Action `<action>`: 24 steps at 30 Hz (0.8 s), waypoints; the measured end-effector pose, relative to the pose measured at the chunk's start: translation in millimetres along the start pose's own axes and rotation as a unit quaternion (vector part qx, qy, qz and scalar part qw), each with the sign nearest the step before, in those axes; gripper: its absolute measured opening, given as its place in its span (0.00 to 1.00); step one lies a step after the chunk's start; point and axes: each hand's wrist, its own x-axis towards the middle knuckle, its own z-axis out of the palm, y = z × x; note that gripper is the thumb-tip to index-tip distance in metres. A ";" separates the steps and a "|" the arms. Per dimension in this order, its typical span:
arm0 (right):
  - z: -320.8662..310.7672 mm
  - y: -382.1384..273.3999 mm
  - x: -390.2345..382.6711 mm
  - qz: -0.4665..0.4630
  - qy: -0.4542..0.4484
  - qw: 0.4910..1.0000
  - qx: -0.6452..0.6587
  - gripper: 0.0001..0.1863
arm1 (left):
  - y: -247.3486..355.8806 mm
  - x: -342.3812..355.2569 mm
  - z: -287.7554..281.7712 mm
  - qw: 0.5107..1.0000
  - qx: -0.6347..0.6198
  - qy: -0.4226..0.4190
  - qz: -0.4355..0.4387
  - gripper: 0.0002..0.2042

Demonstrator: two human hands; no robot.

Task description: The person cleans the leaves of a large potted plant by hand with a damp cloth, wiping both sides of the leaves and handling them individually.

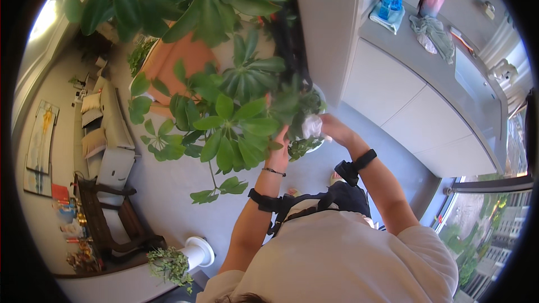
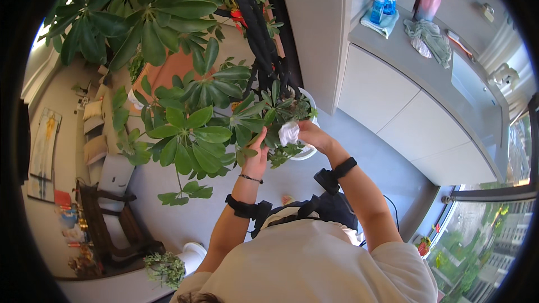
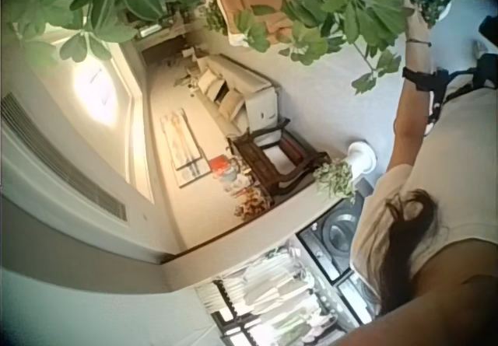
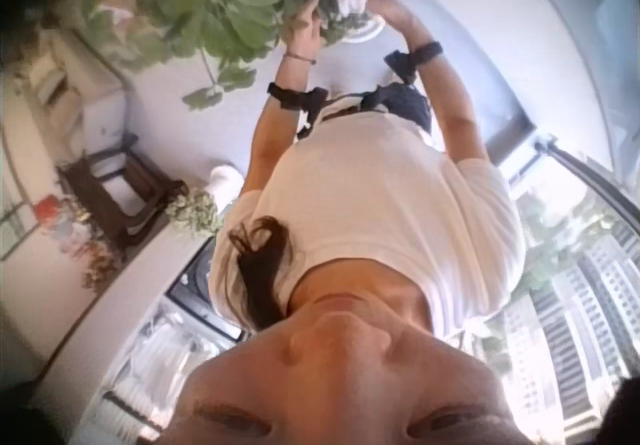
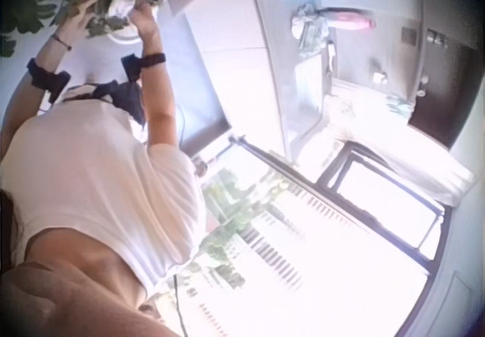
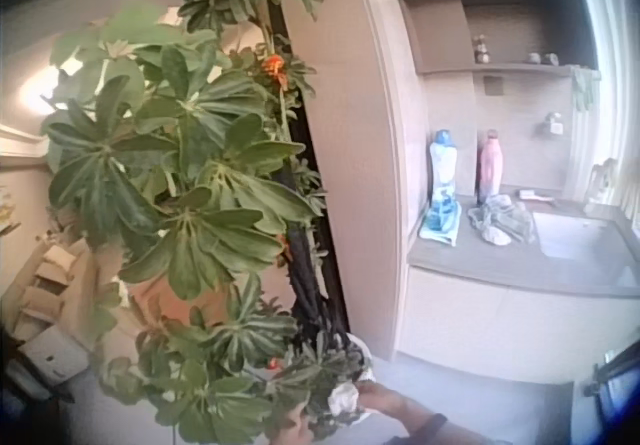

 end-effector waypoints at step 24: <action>11.8 19.4 -10.8 -0.020 0.081 0.982 0.169 0.14 | 4.2 4.3 -8.5 0.994 0.044 -0.099 0.015 0.18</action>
